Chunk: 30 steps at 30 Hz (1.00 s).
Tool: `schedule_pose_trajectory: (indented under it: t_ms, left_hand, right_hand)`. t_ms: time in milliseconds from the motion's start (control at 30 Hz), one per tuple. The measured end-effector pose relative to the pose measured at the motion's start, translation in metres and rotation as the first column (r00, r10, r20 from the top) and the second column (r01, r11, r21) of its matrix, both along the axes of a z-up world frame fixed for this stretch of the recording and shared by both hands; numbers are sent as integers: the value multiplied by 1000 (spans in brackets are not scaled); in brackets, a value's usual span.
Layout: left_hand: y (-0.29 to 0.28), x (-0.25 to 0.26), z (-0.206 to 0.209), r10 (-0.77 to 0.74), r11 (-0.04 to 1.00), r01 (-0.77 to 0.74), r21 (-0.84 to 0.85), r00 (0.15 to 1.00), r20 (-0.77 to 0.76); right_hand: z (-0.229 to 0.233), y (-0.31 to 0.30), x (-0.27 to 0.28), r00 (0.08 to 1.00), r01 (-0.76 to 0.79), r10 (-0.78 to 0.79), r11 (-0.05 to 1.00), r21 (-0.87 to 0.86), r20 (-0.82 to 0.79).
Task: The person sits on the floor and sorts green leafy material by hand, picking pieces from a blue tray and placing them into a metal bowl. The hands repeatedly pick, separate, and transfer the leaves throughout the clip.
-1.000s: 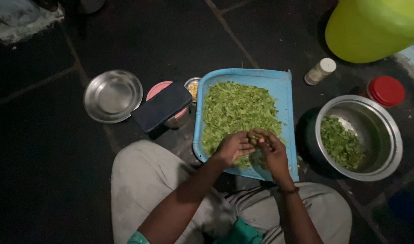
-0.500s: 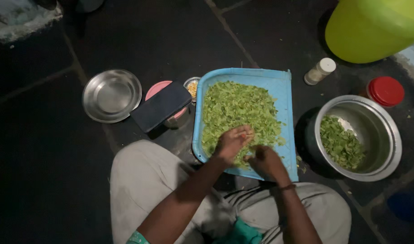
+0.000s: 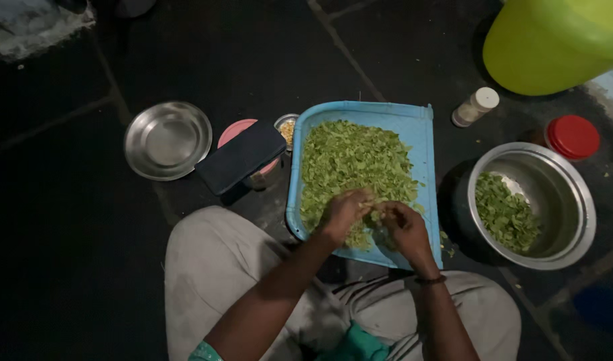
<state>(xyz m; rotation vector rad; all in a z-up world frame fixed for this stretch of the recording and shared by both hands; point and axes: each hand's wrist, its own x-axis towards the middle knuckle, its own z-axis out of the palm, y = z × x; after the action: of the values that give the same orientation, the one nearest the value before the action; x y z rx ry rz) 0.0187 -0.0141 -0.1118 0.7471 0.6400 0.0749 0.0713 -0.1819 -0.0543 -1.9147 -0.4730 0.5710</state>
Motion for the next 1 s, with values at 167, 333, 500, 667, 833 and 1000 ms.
schedule_pose_trajectory:
  t_ms: [167,333,500,667,833,1000]
  left_hand:
    - [-5,-4,-8,-169,980,182,-80,974,151]
    - [1,1,-6,-155,979,174,-104,973,173]
    - [2,4,3,-144,981,175,-82,945,292]
    - [1,2,17,-145,978,184,-96,938,314]
    - [2,-1,24,-130,977,181,-111,922,365]
    - [1,0,23,-98,988,138,-74,914,394]
  right_hand:
    - [19,7,-8,985,-103,145,931,351,-97]
    - [16,-1,0,987,110,-136,960,257,87]
    - [-2,-13,13,980,192,-199,959,209,12]
    - [-11,-13,14,981,166,-175,981,103,88]
    - [0,-3,3,986,124,-119,992,-38,118]
    - [29,9,-11,919,176,-183,983,51,349]
